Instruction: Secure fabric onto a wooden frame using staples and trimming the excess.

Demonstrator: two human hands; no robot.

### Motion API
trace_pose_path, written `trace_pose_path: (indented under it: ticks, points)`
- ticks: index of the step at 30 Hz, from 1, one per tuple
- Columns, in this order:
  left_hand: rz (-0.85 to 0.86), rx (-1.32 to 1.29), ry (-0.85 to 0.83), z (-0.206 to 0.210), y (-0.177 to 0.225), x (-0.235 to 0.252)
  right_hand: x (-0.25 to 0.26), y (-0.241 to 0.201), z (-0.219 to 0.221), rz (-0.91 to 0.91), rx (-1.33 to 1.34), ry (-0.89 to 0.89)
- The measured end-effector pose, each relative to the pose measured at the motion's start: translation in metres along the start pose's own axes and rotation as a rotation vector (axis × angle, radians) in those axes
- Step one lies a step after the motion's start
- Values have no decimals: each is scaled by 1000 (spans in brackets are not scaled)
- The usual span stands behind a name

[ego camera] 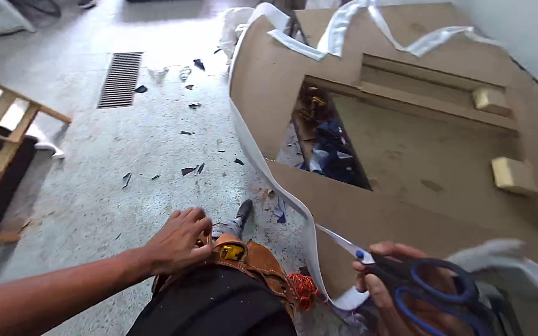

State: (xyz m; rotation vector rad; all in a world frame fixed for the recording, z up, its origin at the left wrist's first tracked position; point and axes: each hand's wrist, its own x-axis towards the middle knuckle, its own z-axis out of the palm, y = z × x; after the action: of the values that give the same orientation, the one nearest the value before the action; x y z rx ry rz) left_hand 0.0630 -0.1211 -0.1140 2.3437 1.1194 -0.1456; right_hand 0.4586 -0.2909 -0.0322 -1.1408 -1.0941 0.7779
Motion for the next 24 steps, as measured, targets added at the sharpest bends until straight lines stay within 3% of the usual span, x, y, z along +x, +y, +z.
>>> trace_pose_path:
  ticks: [2,4,6,8,11,14,18,22,24]
  points:
    - [117,-253,-44,-32,56,29,-31,1,18,-27,72,53]
    - [205,-792,-283,-44,125,43,-52,7,45,-74,44,58]
    - [261,-1197,-465,-31,181,45,-71,12,65,-101,-251,-4]
    - [192,-1466,-421,-4,217,47,-91,13,75,-98,-423,49]
    - [77,-1541,-285,27,241,41,-120,10,84,-29,-357,321]
    - [145,-1547,-277,33,257,45,-134,1,89,84,-425,544]
    - [183,-1604,-313,22,265,56,-140,-5,99,252,-522,552]
    - [195,-1665,-388,-6,256,74,-117,-21,117,372,-645,552]
    - [279,-1687,-439,-27,248,90,-90,-27,123,402,-743,540]
